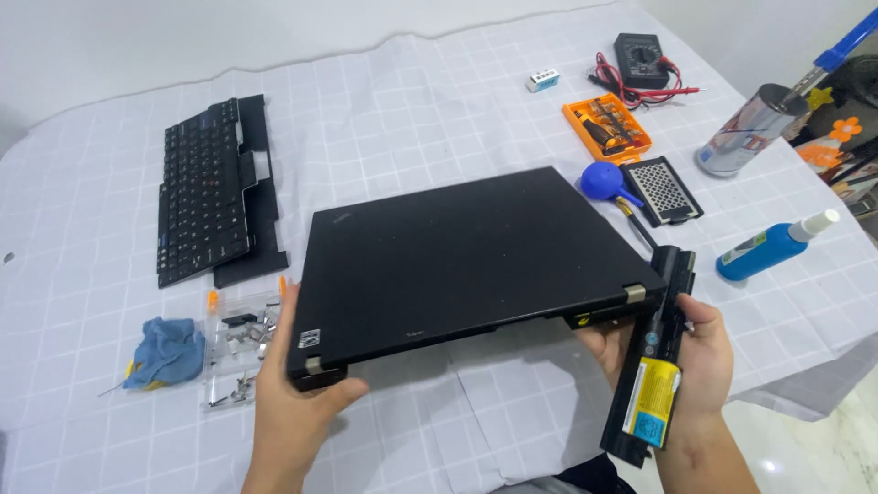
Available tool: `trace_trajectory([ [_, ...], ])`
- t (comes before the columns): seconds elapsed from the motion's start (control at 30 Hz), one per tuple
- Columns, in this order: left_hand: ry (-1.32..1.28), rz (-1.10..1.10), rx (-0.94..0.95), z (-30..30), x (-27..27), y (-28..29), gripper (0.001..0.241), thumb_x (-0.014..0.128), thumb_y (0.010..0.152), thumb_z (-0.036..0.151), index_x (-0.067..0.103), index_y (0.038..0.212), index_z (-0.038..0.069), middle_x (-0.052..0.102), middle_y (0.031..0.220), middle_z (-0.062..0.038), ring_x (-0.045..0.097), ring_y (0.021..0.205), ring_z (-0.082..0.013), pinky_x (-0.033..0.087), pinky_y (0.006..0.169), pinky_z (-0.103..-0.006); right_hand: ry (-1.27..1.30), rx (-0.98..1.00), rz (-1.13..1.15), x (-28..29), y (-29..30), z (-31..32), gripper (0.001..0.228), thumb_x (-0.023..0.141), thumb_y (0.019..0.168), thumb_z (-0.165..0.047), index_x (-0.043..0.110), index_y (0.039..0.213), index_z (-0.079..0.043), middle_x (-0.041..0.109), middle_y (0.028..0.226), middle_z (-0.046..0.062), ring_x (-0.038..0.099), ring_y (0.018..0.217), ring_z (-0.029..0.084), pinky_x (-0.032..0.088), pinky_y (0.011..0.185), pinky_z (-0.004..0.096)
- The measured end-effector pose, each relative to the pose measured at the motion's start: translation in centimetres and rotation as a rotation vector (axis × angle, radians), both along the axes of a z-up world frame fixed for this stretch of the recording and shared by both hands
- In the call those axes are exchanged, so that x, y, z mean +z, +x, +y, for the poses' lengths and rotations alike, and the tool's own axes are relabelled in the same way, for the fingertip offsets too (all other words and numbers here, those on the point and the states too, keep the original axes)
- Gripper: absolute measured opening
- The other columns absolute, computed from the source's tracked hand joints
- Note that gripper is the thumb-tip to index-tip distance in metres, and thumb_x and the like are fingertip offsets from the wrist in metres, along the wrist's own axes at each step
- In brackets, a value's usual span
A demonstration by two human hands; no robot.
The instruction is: The person removes the battery from the back of a black laptop, then flips the device over to open the lid. They proceed to detach the front bezel from the laptop's base, exposing the internal components.
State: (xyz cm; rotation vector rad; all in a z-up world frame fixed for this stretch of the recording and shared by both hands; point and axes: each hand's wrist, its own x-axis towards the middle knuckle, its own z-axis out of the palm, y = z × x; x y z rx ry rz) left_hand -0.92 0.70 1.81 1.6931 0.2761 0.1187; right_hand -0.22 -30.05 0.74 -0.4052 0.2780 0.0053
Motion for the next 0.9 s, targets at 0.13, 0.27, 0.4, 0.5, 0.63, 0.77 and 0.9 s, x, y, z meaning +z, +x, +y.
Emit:
trace_trajectory([
  [0.13,0.001,-0.110,-0.058,-0.1,-0.3,-0.2,0.092,0.060,0.068,0.043,0.028,0.145,0.003,0.033,0.153,-0.010,0.035,0.139,-0.0185,0.032,0.105,-0.0292,-0.150,-0.062,0.133,0.6,0.4,0.5,0.044,0.048,0.078,-0.036,0.060,0.113,-0.012,0.066,0.115,0.009,0.063,0.105,0.028,0.049,0.088,0.046],
  [0.27,-0.015,-0.062,0.001,-0.2,-1.4,-0.6,0.075,0.059,0.077,0.017,0.031,0.146,0.006,0.043,0.148,-0.007,0.054,0.078,-0.0069,0.043,0.067,-0.0201,-0.211,-0.126,0.283,0.6,0.3,0.8,0.050,0.045,0.074,-0.036,0.057,0.116,-0.013,0.064,0.115,0.004,0.061,0.109,0.023,0.046,0.095,0.041],
  [0.4,0.054,-0.102,-0.011,-0.7,-2.0,-1.4,0.074,0.056,0.077,0.021,0.031,0.145,0.004,0.036,0.152,-0.010,0.034,0.141,-0.0194,0.034,0.105,-0.0278,-0.210,-0.160,0.345,0.7,0.4,1.0,0.047,0.043,0.074,-0.033,0.059,0.116,-0.021,0.065,0.120,0.003,0.061,0.109,0.021,0.046,0.093,0.038],
  [0.5,-0.025,-0.080,-0.011,-1.0,-2.6,-1.9,0.079,0.059,0.075,0.019,0.029,0.147,0.007,0.037,0.152,-0.008,0.045,0.126,-0.0128,0.046,0.068,-0.0192,-0.227,-0.150,0.394,0.5,0.4,0.8,0.043,0.044,0.075,-0.034,0.059,0.113,-0.019,0.065,0.116,0.001,0.062,0.107,0.019,0.047,0.093,0.036],
  [0.63,-0.002,-0.080,-0.002,-1.0,-2.9,-2.2,0.079,0.059,0.076,0.021,0.028,0.147,0.007,0.041,0.150,-0.008,0.051,0.120,-0.0144,0.049,0.071,-0.0209,-0.165,-0.087,0.309,0.1,0.2,0.3,0.050,0.045,0.075,-0.034,0.057,0.120,-0.015,0.064,0.122,0.004,0.060,0.111,0.021,0.044,0.097,0.036],
  [0.77,0.017,-0.154,0.017,-1.3,-2.5,-1.9,0.077,0.060,0.075,0.022,0.031,0.144,0.002,0.041,0.148,-0.011,0.038,0.137,-0.0192,0.031,0.110,-0.0299,-0.207,-0.067,0.296,0.5,0.3,0.4,0.055,0.041,0.076,-0.035,0.052,0.125,-0.013,0.060,0.128,0.007,0.057,0.117,0.024,0.041,0.101,0.040],
  [0.9,-0.181,-0.055,0.083,-1.5,-2.5,-2.0,0.079,0.060,0.075,0.011,0.035,0.150,0.009,0.058,0.109,0.000,0.027,0.046,-0.0061,0.026,0.042,-0.0195,-0.237,-0.101,0.388,1.4,0.6,0.8,0.054,0.041,0.075,-0.035,0.054,0.123,-0.014,0.062,0.123,0.005,0.059,0.111,0.022,0.045,0.098,0.036],
])
